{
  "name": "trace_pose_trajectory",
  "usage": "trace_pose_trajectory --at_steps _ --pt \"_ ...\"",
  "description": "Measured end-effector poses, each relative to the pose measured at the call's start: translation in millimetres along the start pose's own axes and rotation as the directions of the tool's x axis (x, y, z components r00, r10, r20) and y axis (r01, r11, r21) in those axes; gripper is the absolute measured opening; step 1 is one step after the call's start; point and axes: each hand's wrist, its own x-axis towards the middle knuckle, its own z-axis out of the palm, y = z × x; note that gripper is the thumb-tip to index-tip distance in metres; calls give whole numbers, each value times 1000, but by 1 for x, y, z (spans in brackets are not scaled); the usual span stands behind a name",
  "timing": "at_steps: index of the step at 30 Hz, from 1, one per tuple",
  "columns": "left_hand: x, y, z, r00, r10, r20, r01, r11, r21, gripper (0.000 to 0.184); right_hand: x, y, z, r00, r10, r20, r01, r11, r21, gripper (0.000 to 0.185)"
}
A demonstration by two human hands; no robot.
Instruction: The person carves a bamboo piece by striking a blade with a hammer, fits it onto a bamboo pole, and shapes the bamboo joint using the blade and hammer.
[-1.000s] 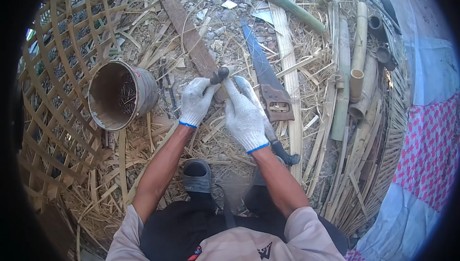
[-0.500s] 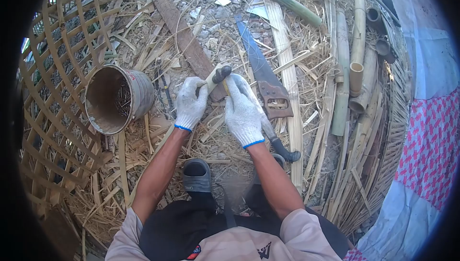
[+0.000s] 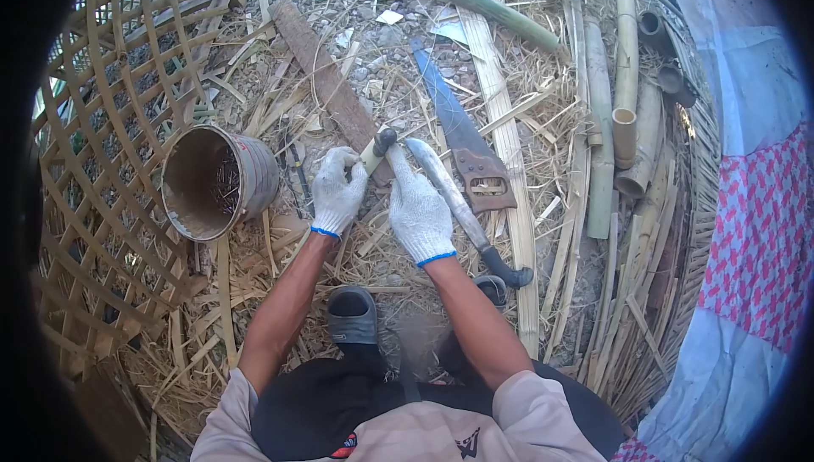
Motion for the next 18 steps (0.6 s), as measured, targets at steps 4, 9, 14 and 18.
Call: trace_pose_trajectory --at_steps 4,9,14,18 --pt "14 0 -13 980 -61 189 65 998 -13 9 -4 7 4 998 -53 -21 53 998 -19 68" --pt "44 15 -29 887 -208 412 158 976 152 34 -10 9 14 998 -17 -61 18 999 27 68" --pt "33 5 -15 910 -250 330 231 968 95 25 -7 8 20 966 -90 -241 103 994 42 67" --pt "8 7 0 988 -155 -8 155 987 -50 12 -4 6 19 995 89 -41 -83 987 137 64"
